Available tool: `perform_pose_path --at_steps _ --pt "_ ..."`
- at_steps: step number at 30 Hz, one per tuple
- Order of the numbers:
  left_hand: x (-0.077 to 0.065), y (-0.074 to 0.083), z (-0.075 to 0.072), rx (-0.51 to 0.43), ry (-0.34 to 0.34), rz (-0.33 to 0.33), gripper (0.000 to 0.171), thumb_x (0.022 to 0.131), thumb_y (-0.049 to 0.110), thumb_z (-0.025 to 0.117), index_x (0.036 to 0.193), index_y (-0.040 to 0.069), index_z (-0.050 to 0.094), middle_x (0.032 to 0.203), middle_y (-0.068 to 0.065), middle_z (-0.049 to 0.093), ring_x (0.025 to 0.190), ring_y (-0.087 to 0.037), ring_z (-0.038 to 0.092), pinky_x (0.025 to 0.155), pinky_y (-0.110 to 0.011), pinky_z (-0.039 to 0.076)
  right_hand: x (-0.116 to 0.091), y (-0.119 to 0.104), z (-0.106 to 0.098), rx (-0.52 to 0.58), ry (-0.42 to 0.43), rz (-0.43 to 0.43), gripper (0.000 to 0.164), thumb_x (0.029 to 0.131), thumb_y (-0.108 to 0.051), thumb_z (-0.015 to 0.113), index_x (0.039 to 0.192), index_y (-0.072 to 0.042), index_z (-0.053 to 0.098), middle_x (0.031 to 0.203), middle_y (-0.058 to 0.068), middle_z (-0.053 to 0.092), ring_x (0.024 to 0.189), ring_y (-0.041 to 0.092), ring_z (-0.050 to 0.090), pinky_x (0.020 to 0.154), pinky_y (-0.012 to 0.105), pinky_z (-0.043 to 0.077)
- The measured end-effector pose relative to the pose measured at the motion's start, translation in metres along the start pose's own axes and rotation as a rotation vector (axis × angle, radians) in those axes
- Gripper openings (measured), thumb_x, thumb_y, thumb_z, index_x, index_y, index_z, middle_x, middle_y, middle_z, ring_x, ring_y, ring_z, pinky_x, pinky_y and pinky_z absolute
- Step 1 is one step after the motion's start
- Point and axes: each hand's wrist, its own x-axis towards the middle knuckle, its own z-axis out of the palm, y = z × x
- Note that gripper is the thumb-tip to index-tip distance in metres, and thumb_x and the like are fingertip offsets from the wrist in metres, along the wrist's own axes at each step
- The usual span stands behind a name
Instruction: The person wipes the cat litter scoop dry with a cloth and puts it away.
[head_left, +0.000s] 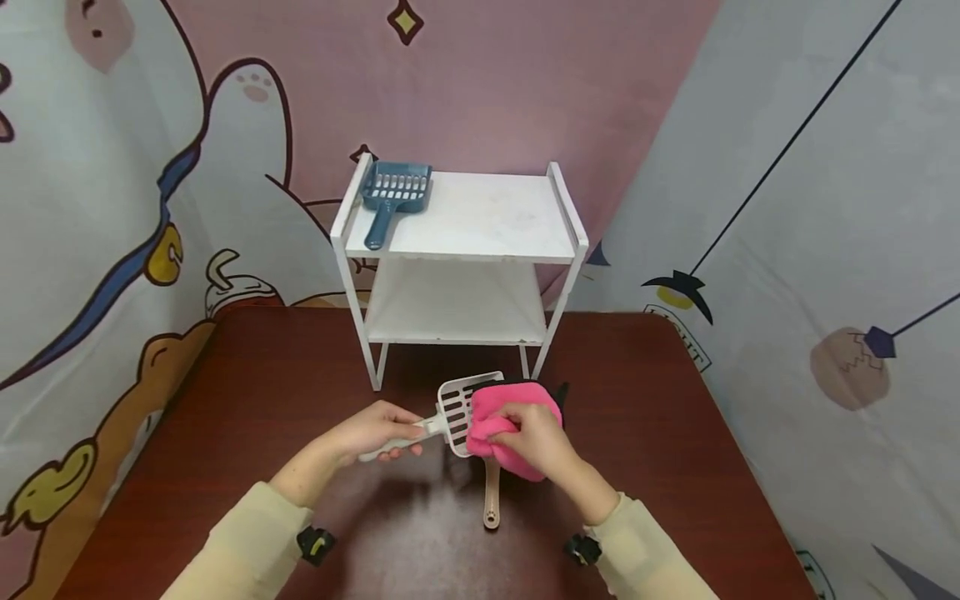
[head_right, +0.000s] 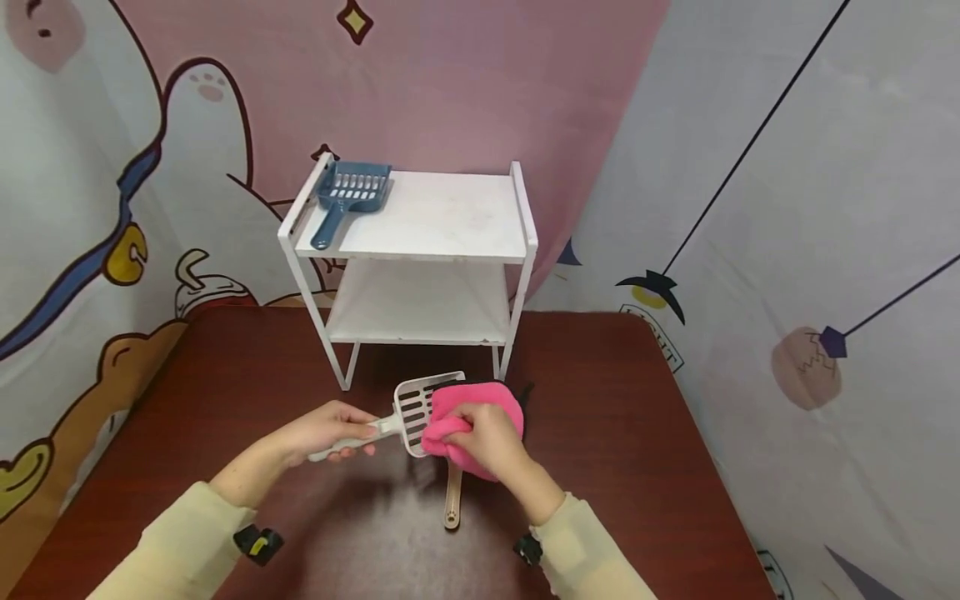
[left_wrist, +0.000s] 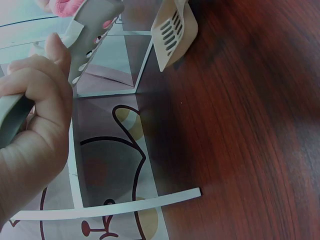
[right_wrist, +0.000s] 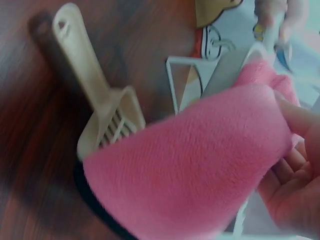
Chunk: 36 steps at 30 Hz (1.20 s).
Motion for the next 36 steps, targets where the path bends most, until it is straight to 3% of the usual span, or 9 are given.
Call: perform_pose_path --at_steps 5,10,16,24,29,36 --pt "-0.004 0.002 -0.003 0.023 0.025 0.006 0.038 0.093 0.012 0.055 0.123 -0.011 0.053 0.07 0.002 0.064 0.047 -0.001 0.041 0.043 -0.014 0.033 0.0 0.017 -0.016 -0.087 0.101 0.024 0.014 0.07 -0.011 0.08 0.078 -0.009 0.069 0.068 -0.001 0.064 0.059 0.007 0.047 0.053 0.02 0.04" --pt "-0.007 0.002 -0.007 0.088 0.052 -0.003 0.036 0.092 0.014 0.057 0.121 -0.008 0.056 0.075 -0.004 0.067 0.048 -0.002 0.044 0.043 -0.015 0.034 -0.002 0.036 -0.032 -0.15 0.24 0.069 0.017 0.072 -0.009 0.079 0.087 -0.006 0.071 0.077 0.007 0.07 0.064 0.014 0.058 0.057 0.028 0.048" --pt "-0.009 -0.002 -0.012 0.122 0.056 0.037 0.039 0.095 0.021 0.053 0.123 -0.005 0.056 0.088 -0.009 0.07 0.053 -0.003 0.049 0.046 -0.017 0.039 0.0 0.047 -0.051 -0.092 0.354 0.136 0.022 0.073 -0.007 0.079 0.093 -0.003 0.071 0.083 0.012 0.071 0.064 0.016 0.057 0.055 0.021 0.044" --pt "-0.009 -0.004 -0.015 0.089 0.013 0.062 0.042 0.1 0.024 0.043 0.13 -0.005 0.05 0.089 0.0 0.068 0.059 -0.001 0.051 0.05 -0.016 0.041 0.002 0.043 -0.06 -0.038 0.371 0.153 0.024 0.074 -0.008 0.078 0.096 -0.001 0.071 0.089 0.015 0.071 0.07 0.019 0.062 0.059 0.02 0.049" --pt "-0.009 -0.001 -0.017 0.102 0.058 0.059 0.041 0.096 0.022 0.051 0.126 -0.006 0.053 0.09 -0.001 0.069 0.061 -0.003 0.05 0.052 -0.017 0.04 0.001 0.042 -0.063 -0.028 0.37 0.179 0.026 0.074 -0.01 0.079 0.097 -0.003 0.071 0.09 0.015 0.071 0.071 0.02 0.063 0.061 0.023 0.05" --pt "-0.01 -0.001 -0.017 0.159 0.12 0.032 0.043 0.088 0.02 0.063 0.12 -0.008 0.058 0.072 0.006 0.058 0.063 -0.008 0.047 0.055 -0.02 0.039 0.002 0.04 -0.065 -0.03 0.376 0.173 0.026 0.074 -0.01 0.079 0.098 -0.003 0.071 0.09 0.015 0.071 0.072 0.02 0.063 0.061 0.024 0.051"
